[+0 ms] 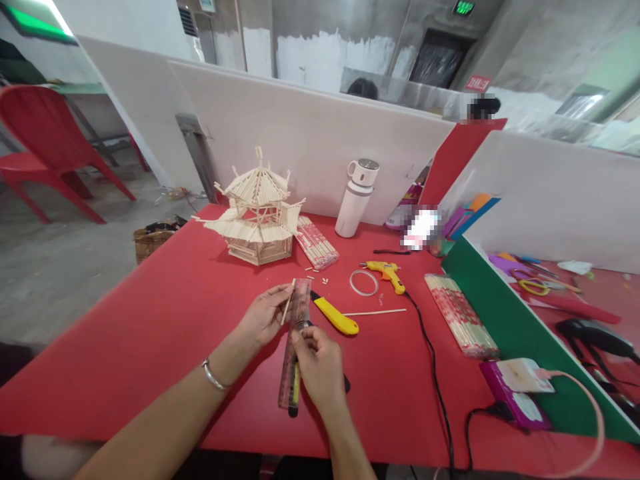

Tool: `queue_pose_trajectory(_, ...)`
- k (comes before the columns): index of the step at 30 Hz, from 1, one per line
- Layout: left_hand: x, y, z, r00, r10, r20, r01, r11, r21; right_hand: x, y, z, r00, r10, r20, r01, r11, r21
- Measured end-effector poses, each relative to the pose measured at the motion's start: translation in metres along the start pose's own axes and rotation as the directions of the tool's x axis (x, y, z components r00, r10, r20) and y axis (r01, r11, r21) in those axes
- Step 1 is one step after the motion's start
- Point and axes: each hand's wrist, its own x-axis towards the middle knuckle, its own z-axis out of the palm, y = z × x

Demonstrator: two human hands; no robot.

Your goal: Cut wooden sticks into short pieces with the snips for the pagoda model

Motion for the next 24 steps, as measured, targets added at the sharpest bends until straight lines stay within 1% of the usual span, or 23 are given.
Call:
queue_pose_trajectory(3,-0.002,0.001,0.001,1.0,-0.001,0.007,0.001,1.0,-0.023,0.001,0.001,0.004,1.0,-0.002,0.001,0.002,1.0,-0.012)
queue_pose_trajectory(8,-0.004,0.002,0.003,1.0,0.004,-0.003,-0.005,1.0,-0.03,0.001,0.002,0.01,0.999,-0.043,-0.03,0.043,0.999,-0.025)
queue_pose_trajectory(16,-0.008,0.005,0.008,0.999,0.021,-0.041,-0.023,0.999,-0.03,0.002,0.004,0.009,0.999,-0.048,-0.017,0.047,0.998,-0.047)
queue_pose_trajectory(24,-0.01,0.007,0.01,0.999,0.008,-0.038,-0.009,1.0,-0.024,0.0,0.004,0.012,0.998,-0.051,-0.034,0.048,0.997,-0.064)
